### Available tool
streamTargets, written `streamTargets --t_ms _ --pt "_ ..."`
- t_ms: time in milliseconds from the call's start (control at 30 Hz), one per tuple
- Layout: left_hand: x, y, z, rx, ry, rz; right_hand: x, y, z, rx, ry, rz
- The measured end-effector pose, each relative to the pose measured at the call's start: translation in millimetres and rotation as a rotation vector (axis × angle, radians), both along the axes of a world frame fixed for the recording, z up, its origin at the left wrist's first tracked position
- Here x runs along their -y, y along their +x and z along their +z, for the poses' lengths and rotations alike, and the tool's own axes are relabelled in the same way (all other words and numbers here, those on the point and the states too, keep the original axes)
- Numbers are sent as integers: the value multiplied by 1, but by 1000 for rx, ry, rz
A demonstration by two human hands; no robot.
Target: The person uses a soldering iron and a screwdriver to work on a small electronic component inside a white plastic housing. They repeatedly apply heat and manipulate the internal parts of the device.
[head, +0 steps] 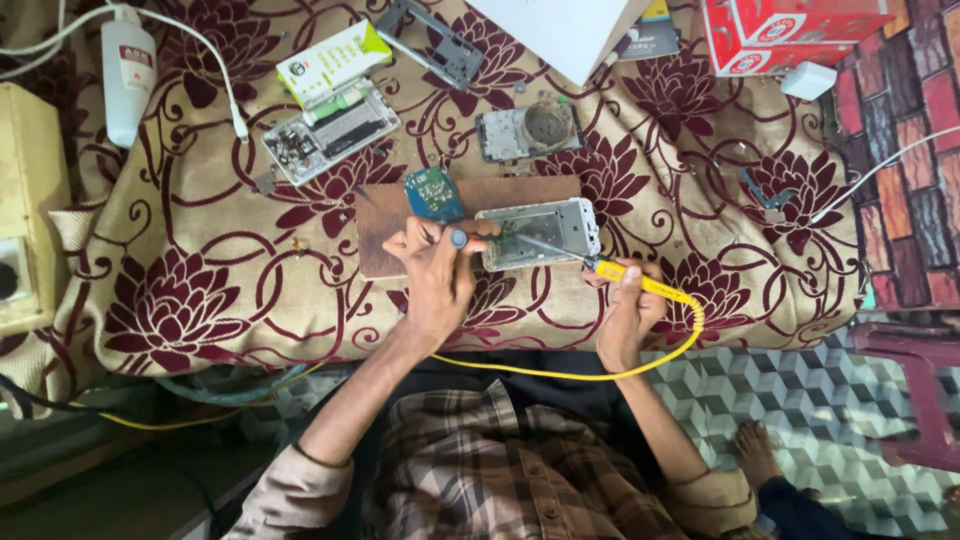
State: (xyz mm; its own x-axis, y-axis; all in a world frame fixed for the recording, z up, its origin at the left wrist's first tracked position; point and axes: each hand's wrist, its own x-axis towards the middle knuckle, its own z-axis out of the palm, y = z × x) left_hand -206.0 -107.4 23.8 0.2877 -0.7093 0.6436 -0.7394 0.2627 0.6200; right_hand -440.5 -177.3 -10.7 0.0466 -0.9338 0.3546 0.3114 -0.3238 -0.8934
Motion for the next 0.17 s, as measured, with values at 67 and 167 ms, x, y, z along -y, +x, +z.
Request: streamTargets --t_ms 67,167 --pt "1 0 -1 -6 7 -1 1 -2 -1 -67 -25 2" --pt "4 -1 -5 -13 19 9 1 -3 -4 -130 -4 5"
